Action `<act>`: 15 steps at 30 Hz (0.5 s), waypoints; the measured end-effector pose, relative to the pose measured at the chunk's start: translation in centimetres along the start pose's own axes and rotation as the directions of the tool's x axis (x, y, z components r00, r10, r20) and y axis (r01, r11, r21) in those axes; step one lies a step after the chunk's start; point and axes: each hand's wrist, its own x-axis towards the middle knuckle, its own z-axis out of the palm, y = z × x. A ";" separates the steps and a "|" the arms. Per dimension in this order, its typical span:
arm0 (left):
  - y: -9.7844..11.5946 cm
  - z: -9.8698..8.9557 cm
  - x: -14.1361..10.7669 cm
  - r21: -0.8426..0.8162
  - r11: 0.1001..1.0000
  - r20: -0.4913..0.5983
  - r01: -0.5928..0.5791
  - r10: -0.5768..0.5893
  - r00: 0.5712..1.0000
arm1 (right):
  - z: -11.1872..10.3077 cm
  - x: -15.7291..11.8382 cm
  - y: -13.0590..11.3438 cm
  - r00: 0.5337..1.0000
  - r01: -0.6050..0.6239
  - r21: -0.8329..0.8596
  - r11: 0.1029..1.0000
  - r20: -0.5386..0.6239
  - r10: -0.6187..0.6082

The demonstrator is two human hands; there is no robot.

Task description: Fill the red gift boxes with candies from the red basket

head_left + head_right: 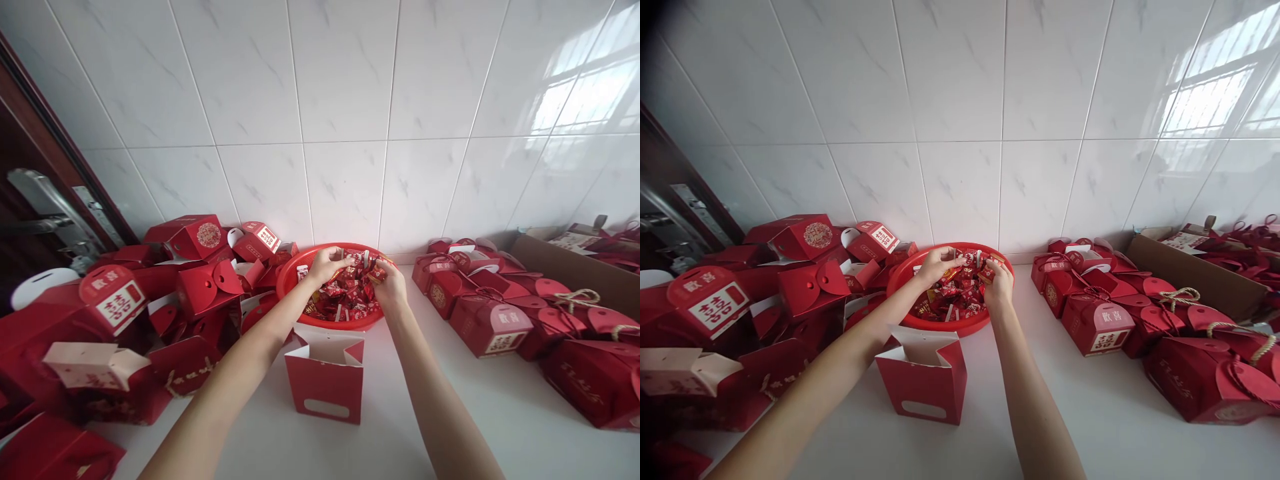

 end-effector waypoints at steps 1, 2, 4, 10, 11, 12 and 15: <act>0.1 0.0 0.0 -0.002 1.000 -0.004 0.006 -0.006 1.000 | 0.0 0.0 0.0 1.000 -0.008 -0.013 1.000 0.010 0.009; 0.2 0.0 0.0 -0.009 1.000 0.000 0.014 -0.014 1.000 | 0.0 -0.1 0.0 1.000 -0.018 -0.024 1.000 0.024 0.018; 0.3 0.0 -0.1 -0.031 0.999 0.029 0.032 -0.031 0.999 | 0.1 -0.3 -0.1 0.997 -0.037 -0.042 0.998 0.059 0.039; 0.3 -0.2 -0.2 -0.092 0.993 0.098 0.070 -0.061 0.993 | 0.3 -0.9 -0.4 0.989 -0.054 -0.078 0.995 0.132 0.064; 0.3 -0.2 -0.2 -0.098 0.992 0.090 0.080 -0.071 0.993 | 0.3 -0.9 -0.4 0.989 -0.054 -0.084 0.995 0.135 0.065; 0.4 -0.2 -0.2 -0.105 0.990 0.087 0.091 -0.082 0.993 | 0.3 -0.9 -0.5 0.988 -0.053 -0.089 0.995 0.138 0.065; 0.6 -0.2 -0.2 -0.145 0.982 0.095 0.119 -0.105 0.990 | 0.3 -1.0 -0.5 0.987 -0.049 -0.096 0.994 0.146 0.063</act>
